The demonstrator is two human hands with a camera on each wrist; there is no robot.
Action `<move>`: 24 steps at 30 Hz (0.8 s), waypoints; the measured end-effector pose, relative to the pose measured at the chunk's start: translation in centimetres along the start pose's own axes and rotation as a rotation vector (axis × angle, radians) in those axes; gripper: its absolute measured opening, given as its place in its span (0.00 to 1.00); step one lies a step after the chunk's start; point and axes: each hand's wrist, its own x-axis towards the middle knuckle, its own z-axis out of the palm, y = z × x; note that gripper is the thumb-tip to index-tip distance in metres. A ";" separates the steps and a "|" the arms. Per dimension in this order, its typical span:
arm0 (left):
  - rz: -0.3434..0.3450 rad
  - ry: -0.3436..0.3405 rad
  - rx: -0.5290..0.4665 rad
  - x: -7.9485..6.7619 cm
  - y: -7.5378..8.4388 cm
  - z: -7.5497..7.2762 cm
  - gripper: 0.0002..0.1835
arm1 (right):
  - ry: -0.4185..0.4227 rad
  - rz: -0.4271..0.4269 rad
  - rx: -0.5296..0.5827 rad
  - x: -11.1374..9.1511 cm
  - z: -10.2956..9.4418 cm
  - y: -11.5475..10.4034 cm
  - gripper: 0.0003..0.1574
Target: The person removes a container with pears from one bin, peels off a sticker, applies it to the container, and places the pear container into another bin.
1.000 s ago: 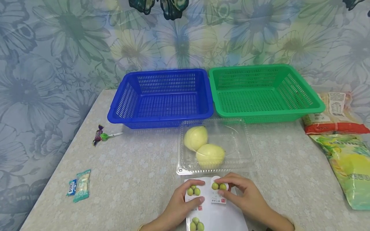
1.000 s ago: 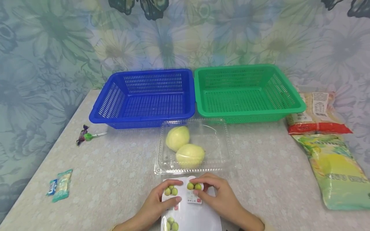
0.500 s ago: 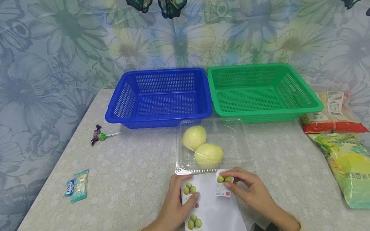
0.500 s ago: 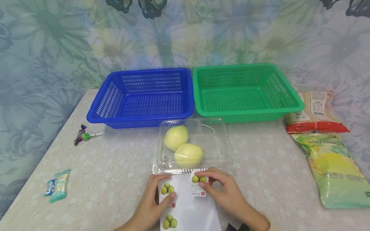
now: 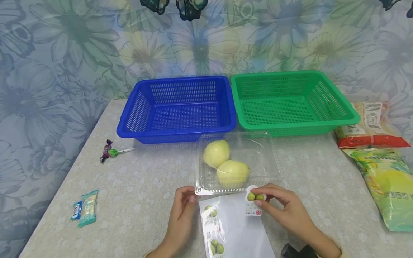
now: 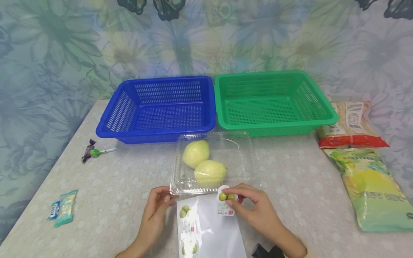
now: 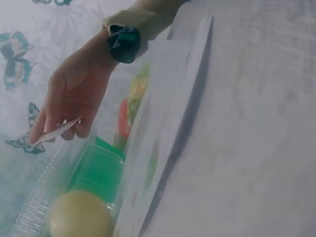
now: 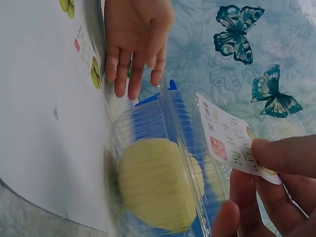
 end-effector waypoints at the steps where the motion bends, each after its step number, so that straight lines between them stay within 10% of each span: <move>1: 0.024 0.005 -0.007 0.1 0.1 -0.2 0.11 | 0.000 0.000 -0.004 0.0 0.0 0.0 0.19; 15: 0.260 -0.072 0.181 3.4 1.6 -0.9 0.29 | 0.017 -0.062 -0.073 1.7 -2.1 -0.9 0.18; 24: 0.238 -0.069 0.227 5.1 1.8 -0.2 0.29 | 0.052 -0.006 -0.123 6.8 -3.3 -1.8 0.16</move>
